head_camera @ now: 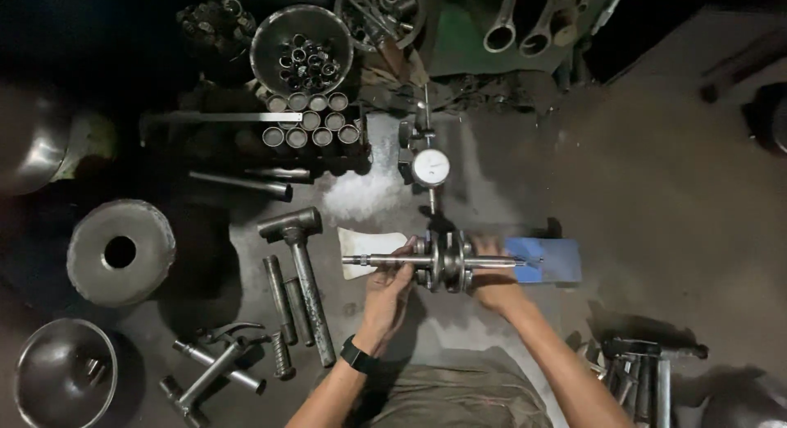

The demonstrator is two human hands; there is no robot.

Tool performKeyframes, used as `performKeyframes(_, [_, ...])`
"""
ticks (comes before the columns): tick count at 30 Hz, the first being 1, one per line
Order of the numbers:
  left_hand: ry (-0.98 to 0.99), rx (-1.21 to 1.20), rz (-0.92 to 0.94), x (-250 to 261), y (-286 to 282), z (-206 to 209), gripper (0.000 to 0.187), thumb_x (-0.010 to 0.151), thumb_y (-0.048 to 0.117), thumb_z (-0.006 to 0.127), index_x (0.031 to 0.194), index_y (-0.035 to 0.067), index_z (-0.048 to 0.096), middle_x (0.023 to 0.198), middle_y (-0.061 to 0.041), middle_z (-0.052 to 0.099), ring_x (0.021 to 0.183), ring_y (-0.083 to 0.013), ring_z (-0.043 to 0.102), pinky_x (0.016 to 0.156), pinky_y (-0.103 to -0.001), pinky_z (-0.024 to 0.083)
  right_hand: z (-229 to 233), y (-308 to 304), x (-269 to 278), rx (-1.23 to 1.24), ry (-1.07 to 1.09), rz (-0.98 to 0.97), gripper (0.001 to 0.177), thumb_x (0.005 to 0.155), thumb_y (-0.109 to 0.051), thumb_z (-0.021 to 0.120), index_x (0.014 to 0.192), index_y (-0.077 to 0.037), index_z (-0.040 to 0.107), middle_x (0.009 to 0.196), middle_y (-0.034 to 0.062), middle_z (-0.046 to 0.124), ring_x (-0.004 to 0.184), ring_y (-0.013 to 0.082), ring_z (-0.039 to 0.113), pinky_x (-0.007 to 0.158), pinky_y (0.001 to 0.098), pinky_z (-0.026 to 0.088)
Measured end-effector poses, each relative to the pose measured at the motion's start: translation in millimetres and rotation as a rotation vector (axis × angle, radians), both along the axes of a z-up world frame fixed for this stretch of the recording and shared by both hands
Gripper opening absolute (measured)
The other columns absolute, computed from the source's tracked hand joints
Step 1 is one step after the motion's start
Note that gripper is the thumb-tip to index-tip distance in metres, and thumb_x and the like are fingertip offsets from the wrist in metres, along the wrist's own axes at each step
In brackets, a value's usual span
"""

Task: The person uses a dial indicator to measure a cylindrical metal part on a workbench. They repeatedly rotate the part and adjust the indicator's position. The person also uses a micrometer to measure the part's diameter.

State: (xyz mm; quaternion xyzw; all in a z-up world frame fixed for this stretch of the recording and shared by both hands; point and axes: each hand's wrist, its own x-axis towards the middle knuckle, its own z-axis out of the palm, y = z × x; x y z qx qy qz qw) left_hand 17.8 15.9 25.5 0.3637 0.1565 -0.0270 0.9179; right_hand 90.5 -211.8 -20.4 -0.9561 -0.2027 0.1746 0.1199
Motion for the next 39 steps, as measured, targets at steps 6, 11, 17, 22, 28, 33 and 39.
performKeyframes(6, [0.123,0.046,-0.040,-14,5,-37,0.031,0.100,0.013,0.070,0.129,0.002,0.066,0.121,-0.004,0.068,0.109,-0.0173,0.062,0.096,-0.037,0.050,-55,16,17,-0.089,-0.025,0.269,0.076,0.082,-0.032,0.074,0.149,-0.010,0.044,0.156,0.0220,0.035,0.145,0.0445,0.026,0.118,0.0660,0.018])
performKeyframes(11, [0.115,-0.023,0.005,-9,0,-25,0.034,0.097,0.012,0.069,0.129,0.004,0.066,0.118,-0.003,0.069,0.105,-0.0167,0.063,0.094,-0.036,0.051,-36,17,26,-0.250,0.091,0.222,0.080,0.080,-0.033,0.074,0.149,-0.007,0.044,0.159,0.0227,0.036,0.149,0.0423,0.029,0.118,0.0592,0.027])
performKeyframes(17, [0.113,-0.050,0.021,-8,-2,-24,0.035,0.096,0.013,0.069,0.130,0.004,0.065,0.120,-0.004,0.069,0.106,-0.0177,0.064,0.093,-0.036,0.052,-17,23,26,-0.117,0.136,0.158,0.076,0.079,-0.031,0.075,0.147,-0.013,0.047,0.157,0.0197,0.037,0.146,0.0463,0.032,0.116,0.0640,0.027])
performKeyframes(22, [0.109,-0.049,0.025,-7,-3,-19,0.035,0.095,0.012,0.069,0.128,0.005,0.063,0.122,-0.004,0.069,0.108,-0.0174,0.065,0.093,-0.038,0.054,-18,15,21,0.041,0.138,0.083,0.079,0.078,-0.030,0.076,0.148,-0.011,0.044,0.156,0.0199,0.035,0.144,0.0480,0.030,0.115,0.0671,0.023])
performKeyframes(28, [0.059,-0.053,0.038,-10,-2,-29,0.035,0.099,0.008,0.068,0.133,0.002,0.063,0.123,-0.006,0.067,0.109,-0.0165,0.062,0.094,-0.034,0.051,33,-36,19,0.513,-0.122,-0.212,0.063,0.073,-0.017,0.060,0.136,-0.006,0.061,0.136,0.0161,0.064,0.130,0.0328,0.059,0.112,0.0434,0.043])
performKeyframes(33, [0.080,-0.062,0.048,-9,-4,-32,0.034,0.097,0.008,0.068,0.131,0.004,0.064,0.120,-0.004,0.067,0.105,-0.0165,0.063,0.092,-0.035,0.052,75,-58,21,0.843,0.582,-0.896,0.059,0.101,-0.054,0.051,0.094,-0.001,0.078,0.081,0.0140,0.078,0.075,0.0225,0.071,0.074,0.0332,0.053])
performKeyframes(39, [-0.002,-0.043,0.024,-10,-3,-22,0.039,0.100,0.010,0.070,0.136,0.000,0.060,0.128,-0.006,0.065,0.116,-0.0198,0.062,0.102,-0.038,0.051,61,-54,15,0.822,0.620,-0.724,0.044,0.091,-0.038,0.072,0.087,0.005,0.077,0.071,0.0142,0.073,0.061,0.0197,0.065,0.058,0.0358,0.053])
